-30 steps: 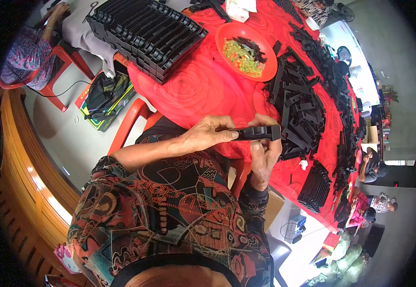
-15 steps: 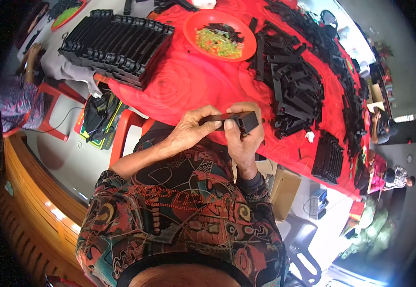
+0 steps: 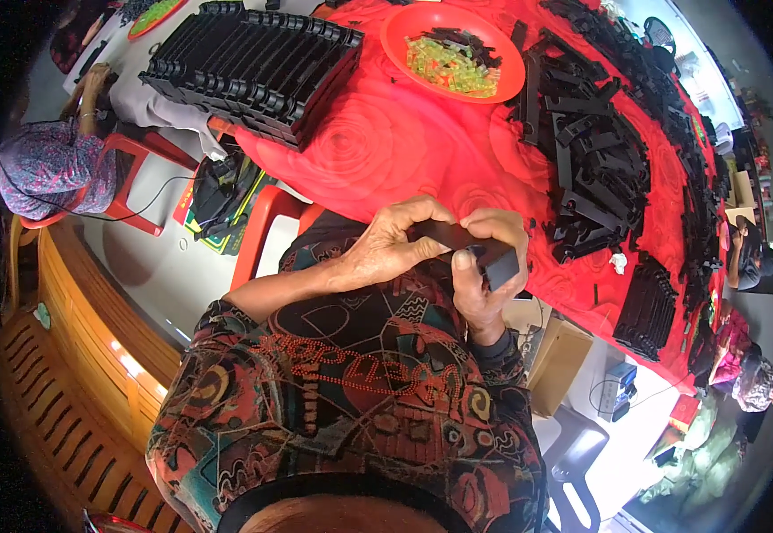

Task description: The person assembles plastic components by fitting small pins and green pieces into black plastic parts by hand.

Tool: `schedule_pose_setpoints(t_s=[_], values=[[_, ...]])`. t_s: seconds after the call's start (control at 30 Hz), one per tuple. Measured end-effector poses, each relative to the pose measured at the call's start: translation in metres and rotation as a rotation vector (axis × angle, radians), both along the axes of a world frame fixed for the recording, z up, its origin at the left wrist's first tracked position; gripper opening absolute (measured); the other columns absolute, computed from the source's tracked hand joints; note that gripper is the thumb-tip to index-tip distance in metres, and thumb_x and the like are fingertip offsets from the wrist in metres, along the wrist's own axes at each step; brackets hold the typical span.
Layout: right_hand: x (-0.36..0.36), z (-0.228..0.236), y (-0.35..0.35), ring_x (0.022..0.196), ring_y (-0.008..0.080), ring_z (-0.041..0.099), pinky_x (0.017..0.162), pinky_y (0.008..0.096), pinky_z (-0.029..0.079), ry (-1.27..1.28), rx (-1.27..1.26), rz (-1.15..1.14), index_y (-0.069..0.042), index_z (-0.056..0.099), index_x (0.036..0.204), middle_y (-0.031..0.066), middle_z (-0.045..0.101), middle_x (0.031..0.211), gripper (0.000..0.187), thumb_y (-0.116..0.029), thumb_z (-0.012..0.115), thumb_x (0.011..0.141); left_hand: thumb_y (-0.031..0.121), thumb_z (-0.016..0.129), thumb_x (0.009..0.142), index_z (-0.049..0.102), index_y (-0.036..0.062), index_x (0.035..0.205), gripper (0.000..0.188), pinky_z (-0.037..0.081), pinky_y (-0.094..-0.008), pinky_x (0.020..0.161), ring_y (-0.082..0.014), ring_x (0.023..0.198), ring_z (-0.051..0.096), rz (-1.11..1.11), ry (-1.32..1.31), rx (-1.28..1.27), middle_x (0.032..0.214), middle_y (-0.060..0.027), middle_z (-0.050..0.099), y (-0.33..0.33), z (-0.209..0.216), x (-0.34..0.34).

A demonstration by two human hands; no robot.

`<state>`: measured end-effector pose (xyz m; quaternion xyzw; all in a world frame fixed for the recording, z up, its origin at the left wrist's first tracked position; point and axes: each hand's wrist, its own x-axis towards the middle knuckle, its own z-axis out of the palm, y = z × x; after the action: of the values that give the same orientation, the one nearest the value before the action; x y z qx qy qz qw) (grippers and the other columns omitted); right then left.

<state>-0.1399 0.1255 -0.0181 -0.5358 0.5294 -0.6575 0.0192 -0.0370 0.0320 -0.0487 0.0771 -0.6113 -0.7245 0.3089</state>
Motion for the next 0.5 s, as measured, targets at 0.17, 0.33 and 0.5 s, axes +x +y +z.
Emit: schedule_pose_setpoints(t_s=[0.17, 0.33, 0.5], values=[[0.002, 0.002, 0.005, 0.075, 0.0220, 0.053, 0.067, 0.0314, 0.044, 0.117, -0.036, 0.007, -0.001, 0.050, 0.095, 0.0151, 0.056, 0.086, 0.031, -0.020, 0.064, 0.076, 0.008, 0.070, 0.074, 0.060, 0.0029, 0.090, 0.020, 0.043, -0.0314, 0.065, -0.0178, 0.075, 0.056, 0.068, -0.025, -0.191, 0.078, -0.0059, 0.057, 0.001, -0.001, 0.004], [0.002, 0.005, 0.011, 0.073, 0.0243, 0.058, 0.063, 0.0317, 0.047, 0.171, -0.071, 0.015, -0.002, 0.053, 0.092, 0.0165, 0.059, 0.085, 0.029, -0.024, 0.065, 0.079, 0.011, 0.074, 0.070, 0.061, 0.0050, 0.090, 0.024, 0.041, -0.0342, 0.075, -0.0219, 0.081, 0.057, 0.086, 0.085, -0.354, 0.085, -0.0053, 0.061, -0.001, 0.007, 0.006], [0.006, 0.004, 0.013, 0.077, 0.0221, 0.051, 0.069, 0.0301, 0.042, 0.159, -0.068, 0.028, 0.000, 0.046, 0.089, 0.0167, 0.053, 0.085, 0.026, -0.021, 0.056, 0.078, 0.012, 0.073, 0.071, 0.062, 0.0054, 0.092, 0.025, 0.041, -0.0345, 0.076, -0.0214, 0.081, 0.057, 0.074, 0.096, -0.349, 0.086, -0.0050, 0.062, 0.000, 0.010, 0.005]])
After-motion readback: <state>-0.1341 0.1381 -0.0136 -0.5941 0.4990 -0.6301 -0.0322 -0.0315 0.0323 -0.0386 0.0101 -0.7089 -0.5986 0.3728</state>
